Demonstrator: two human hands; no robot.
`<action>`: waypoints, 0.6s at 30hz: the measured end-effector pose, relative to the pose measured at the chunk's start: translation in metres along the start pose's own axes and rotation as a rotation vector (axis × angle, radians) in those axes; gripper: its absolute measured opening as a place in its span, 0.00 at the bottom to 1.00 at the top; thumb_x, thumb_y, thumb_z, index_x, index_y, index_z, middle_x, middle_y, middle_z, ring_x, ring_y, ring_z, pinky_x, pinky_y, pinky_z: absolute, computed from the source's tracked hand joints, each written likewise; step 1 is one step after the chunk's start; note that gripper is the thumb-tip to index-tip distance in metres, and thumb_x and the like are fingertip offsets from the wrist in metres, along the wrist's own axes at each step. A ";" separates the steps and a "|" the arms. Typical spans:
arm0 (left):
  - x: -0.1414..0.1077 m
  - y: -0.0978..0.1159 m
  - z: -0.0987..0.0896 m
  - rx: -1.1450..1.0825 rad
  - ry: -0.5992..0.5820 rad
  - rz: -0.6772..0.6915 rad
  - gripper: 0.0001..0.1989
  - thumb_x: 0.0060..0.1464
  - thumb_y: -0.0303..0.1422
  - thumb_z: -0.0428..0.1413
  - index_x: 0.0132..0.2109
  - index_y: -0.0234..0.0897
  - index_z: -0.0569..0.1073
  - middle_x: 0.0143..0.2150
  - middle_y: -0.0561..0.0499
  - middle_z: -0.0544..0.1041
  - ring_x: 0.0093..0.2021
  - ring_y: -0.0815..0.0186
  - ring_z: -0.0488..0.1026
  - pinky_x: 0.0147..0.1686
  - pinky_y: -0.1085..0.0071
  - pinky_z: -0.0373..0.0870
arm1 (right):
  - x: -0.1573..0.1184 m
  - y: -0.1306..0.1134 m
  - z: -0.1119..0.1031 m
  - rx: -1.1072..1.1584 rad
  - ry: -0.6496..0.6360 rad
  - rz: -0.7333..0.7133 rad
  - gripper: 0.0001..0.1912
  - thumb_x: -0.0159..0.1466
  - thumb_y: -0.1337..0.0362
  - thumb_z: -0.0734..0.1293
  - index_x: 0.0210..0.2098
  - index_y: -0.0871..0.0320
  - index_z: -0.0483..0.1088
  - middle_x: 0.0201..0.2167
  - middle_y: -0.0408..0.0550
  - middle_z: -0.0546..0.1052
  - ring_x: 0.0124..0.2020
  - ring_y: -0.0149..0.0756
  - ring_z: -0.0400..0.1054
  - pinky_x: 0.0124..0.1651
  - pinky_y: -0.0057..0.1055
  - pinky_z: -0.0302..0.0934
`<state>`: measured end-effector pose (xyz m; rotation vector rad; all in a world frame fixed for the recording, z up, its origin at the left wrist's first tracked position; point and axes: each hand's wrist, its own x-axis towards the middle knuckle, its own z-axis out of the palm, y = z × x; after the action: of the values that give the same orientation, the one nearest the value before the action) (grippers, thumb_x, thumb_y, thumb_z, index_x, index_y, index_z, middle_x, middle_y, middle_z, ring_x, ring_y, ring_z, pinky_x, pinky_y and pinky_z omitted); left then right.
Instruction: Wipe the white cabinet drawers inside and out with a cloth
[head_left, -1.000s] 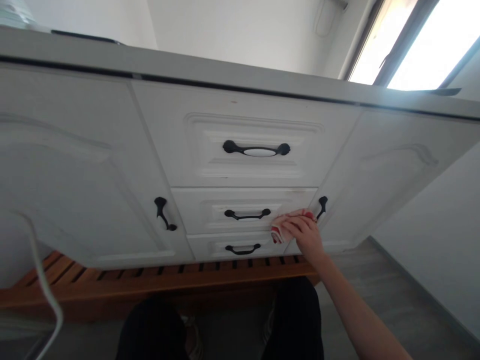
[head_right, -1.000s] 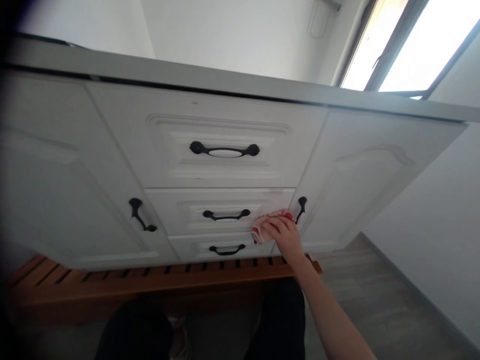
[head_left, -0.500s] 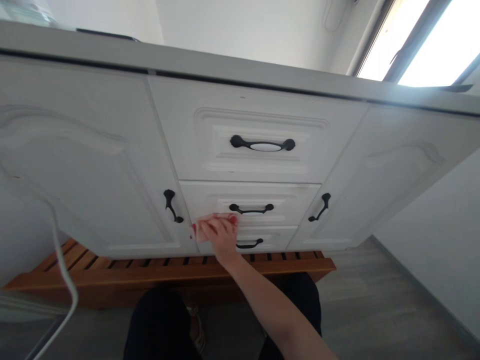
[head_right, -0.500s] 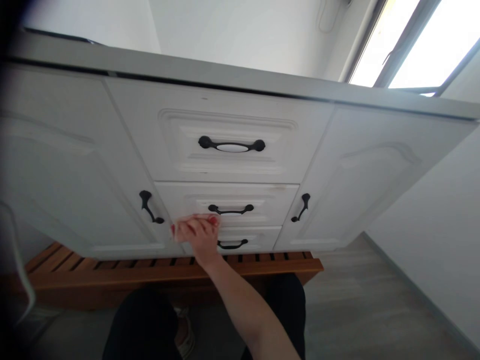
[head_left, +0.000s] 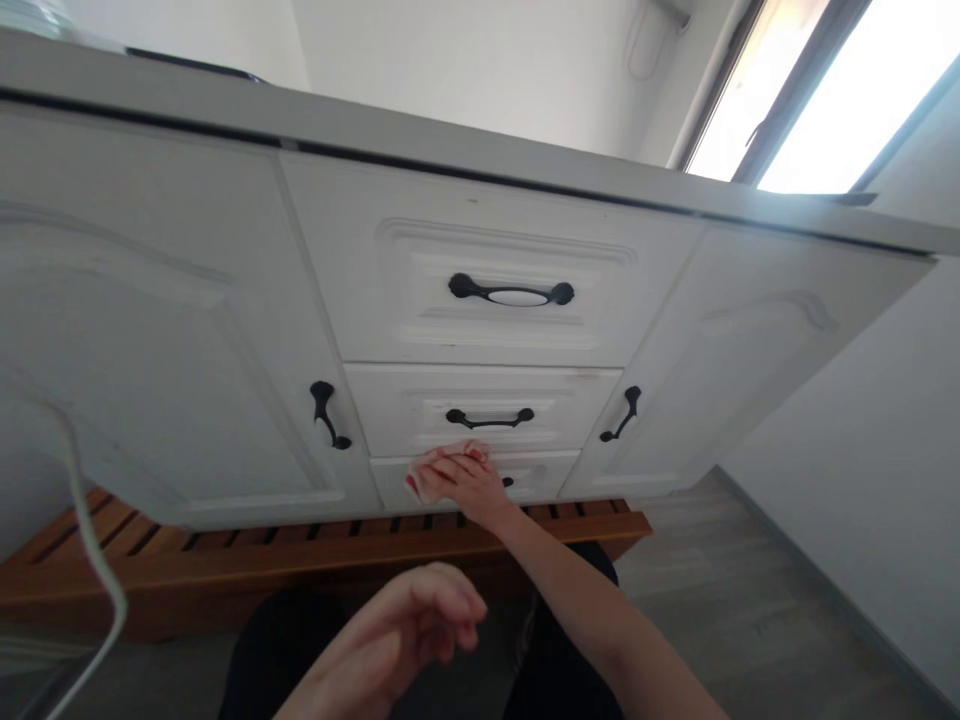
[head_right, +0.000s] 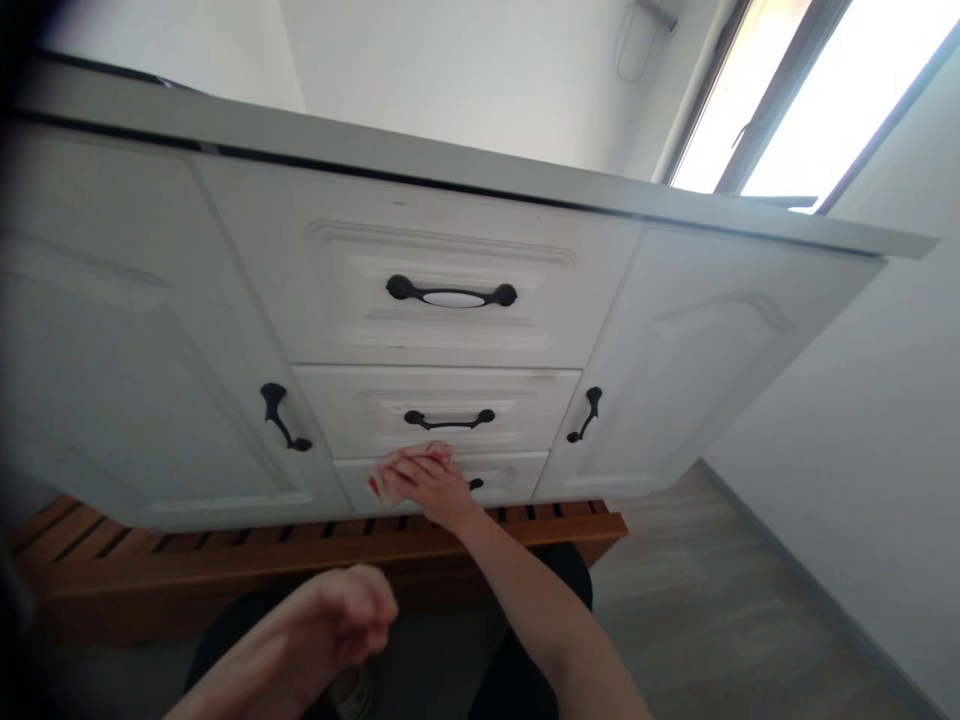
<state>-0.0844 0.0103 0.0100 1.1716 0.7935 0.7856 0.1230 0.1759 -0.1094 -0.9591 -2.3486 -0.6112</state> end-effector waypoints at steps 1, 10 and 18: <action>0.011 -0.006 0.001 0.035 0.009 -0.009 0.25 0.58 0.60 0.51 0.47 0.50 0.80 0.50 0.47 0.79 0.50 0.53 0.76 0.53 0.55 0.75 | -0.018 0.013 -0.008 -0.022 0.034 0.034 0.24 0.72 0.65 0.65 0.65 0.41 0.67 0.57 0.41 0.79 0.55 0.36 0.69 0.60 0.37 0.59; 0.132 -0.099 0.005 1.181 0.087 0.106 0.36 0.58 0.31 0.51 0.73 0.33 0.59 0.76 0.40 0.60 0.75 0.53 0.55 0.74 0.55 0.54 | -0.143 0.101 -0.073 -0.189 0.168 0.403 0.27 0.68 0.72 0.62 0.61 0.44 0.72 0.50 0.52 0.78 0.51 0.48 0.69 0.55 0.48 0.65; 0.173 -0.111 0.010 1.324 0.206 0.144 0.28 0.59 0.23 0.47 0.66 0.36 0.69 0.67 0.41 0.72 0.68 0.52 0.65 0.67 0.51 0.60 | -0.144 0.054 -0.085 0.032 0.245 0.675 0.27 0.70 0.71 0.57 0.66 0.49 0.65 0.54 0.56 0.75 0.54 0.51 0.70 0.56 0.53 0.69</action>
<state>0.0233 0.1310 -0.1173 2.3491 1.4943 0.4371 0.2756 0.0896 -0.1223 -1.4650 -1.6662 -0.3830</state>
